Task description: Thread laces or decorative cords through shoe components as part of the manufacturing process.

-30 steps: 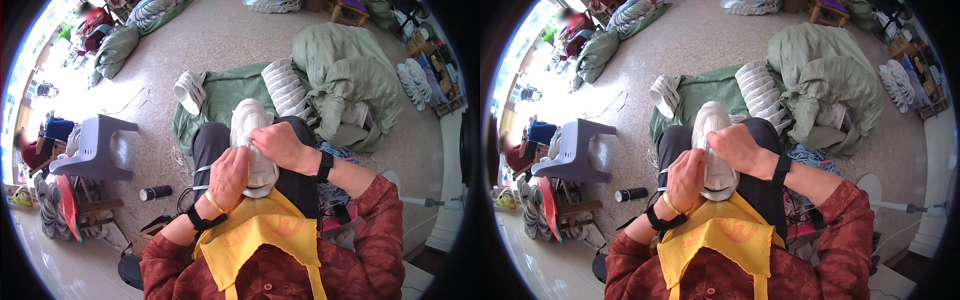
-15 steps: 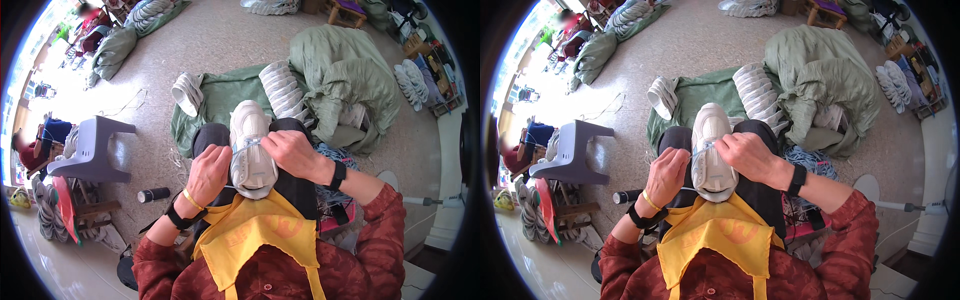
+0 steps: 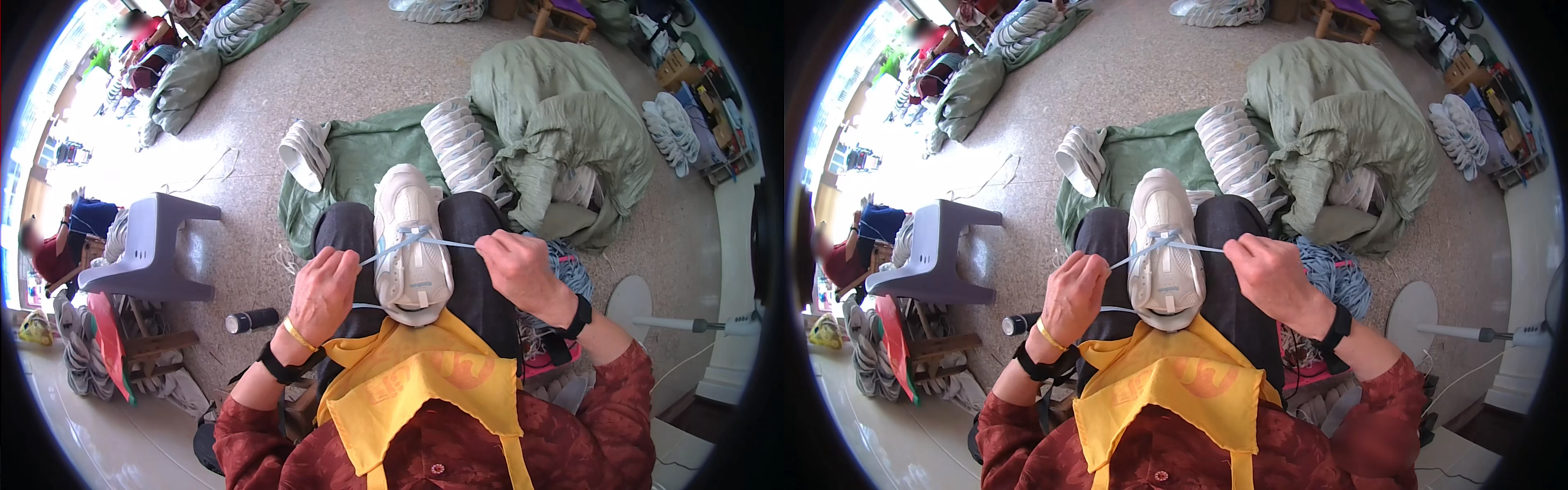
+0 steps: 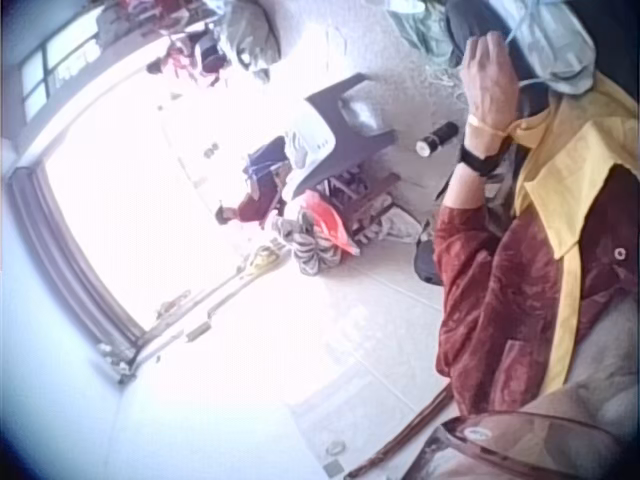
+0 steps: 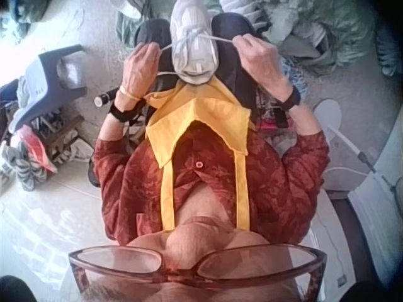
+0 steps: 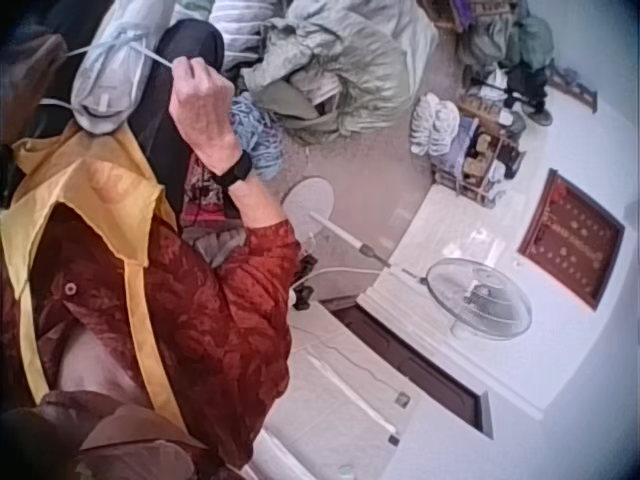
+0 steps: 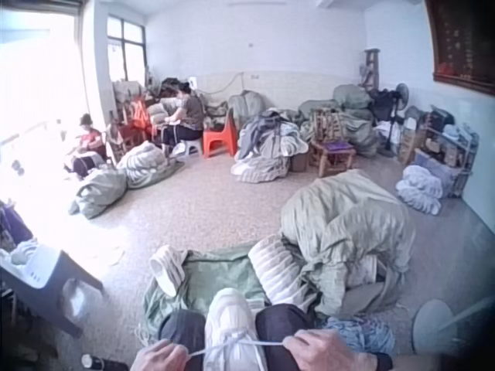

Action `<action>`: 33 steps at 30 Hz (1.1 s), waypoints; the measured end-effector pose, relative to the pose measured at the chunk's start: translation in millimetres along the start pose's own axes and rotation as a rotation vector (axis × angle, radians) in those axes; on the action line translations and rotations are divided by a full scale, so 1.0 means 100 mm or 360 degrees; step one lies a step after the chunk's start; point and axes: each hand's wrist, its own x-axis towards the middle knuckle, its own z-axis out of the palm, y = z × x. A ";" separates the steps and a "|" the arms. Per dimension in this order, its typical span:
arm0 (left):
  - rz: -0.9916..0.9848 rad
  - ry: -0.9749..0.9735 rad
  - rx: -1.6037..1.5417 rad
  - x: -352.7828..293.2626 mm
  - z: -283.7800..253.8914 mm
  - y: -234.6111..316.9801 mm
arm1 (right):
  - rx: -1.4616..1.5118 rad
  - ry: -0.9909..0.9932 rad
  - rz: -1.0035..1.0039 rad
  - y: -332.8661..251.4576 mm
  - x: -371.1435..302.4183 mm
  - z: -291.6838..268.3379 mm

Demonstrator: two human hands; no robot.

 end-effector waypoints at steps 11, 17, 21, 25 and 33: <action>-0.0316 0.0144 0.0180 -0.43 -0.29 -0.42 | 0.0053 0.0284 0.0850 0.38 -0.92 -0.42; -0.0666 0.0135 0.0287 -0.77 -0.57 -0.88 | 0.0011 0.0368 0.1100 0.81 -1.45 -0.53; -0.0873 0.0159 0.0379 -1.08 -0.78 -1.28 | -0.0017 0.0410 0.1191 1.12 -1.79 -0.55; -0.1086 0.0279 0.0353 -1.40 -1.01 -1.69 | -0.0040 0.0402 0.1352 1.42 -2.15 -0.60; -0.1415 0.0422 0.0403 -1.89 -1.44 -2.26 | 0.0055 0.0529 0.1667 2.15 -3.00 -0.86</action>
